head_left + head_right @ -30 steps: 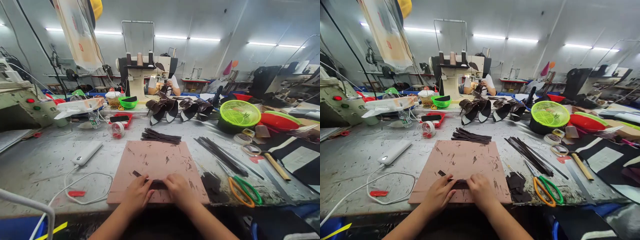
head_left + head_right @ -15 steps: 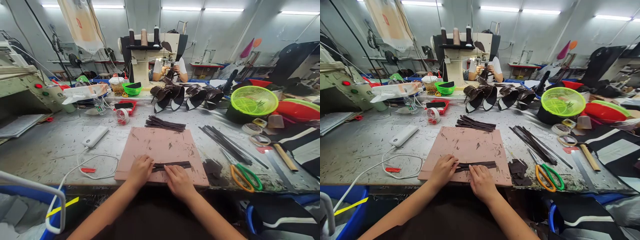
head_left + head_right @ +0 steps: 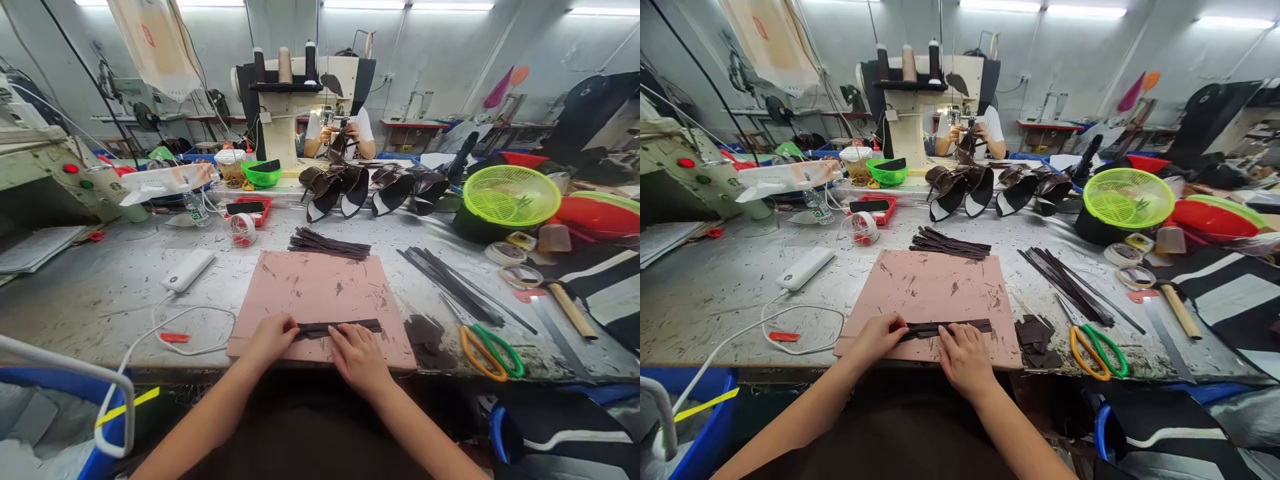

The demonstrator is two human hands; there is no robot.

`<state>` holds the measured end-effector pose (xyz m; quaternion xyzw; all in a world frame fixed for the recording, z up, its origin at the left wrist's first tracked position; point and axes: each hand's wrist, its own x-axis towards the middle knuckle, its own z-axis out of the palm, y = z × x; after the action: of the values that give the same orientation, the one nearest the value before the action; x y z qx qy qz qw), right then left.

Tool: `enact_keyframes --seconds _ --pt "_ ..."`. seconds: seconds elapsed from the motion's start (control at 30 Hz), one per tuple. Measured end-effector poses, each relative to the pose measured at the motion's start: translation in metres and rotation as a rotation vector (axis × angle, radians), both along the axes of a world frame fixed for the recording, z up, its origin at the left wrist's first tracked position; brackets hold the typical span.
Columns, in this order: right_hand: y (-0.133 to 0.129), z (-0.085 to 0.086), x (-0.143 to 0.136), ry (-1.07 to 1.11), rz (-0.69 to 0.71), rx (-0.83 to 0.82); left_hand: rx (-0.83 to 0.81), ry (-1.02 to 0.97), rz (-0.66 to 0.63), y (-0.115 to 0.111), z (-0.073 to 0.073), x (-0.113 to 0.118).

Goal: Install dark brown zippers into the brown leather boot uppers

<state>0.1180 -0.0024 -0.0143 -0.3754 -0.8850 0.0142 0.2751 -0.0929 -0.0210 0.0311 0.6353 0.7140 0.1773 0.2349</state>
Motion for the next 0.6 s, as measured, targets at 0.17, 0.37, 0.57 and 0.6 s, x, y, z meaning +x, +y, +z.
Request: enact_keyframes --seconds 0.17,0.37,0.57,0.6 --pt "-0.001 -0.004 0.002 0.018 -0.003 0.026 -0.094 -0.117 0.134 -0.005 -0.006 -0.023" --pt "-0.001 -0.003 0.001 0.016 0.006 0.028 -0.124 -0.201 0.167 -0.003 -0.009 -0.031" --pt "-0.010 0.002 0.006 0.015 -0.045 0.017 -0.067 -0.193 0.081 -0.005 0.006 -0.014" --pt "-0.008 0.004 0.011 0.013 -0.061 0.009 -0.048 -0.179 0.047 -0.005 0.007 -0.012"
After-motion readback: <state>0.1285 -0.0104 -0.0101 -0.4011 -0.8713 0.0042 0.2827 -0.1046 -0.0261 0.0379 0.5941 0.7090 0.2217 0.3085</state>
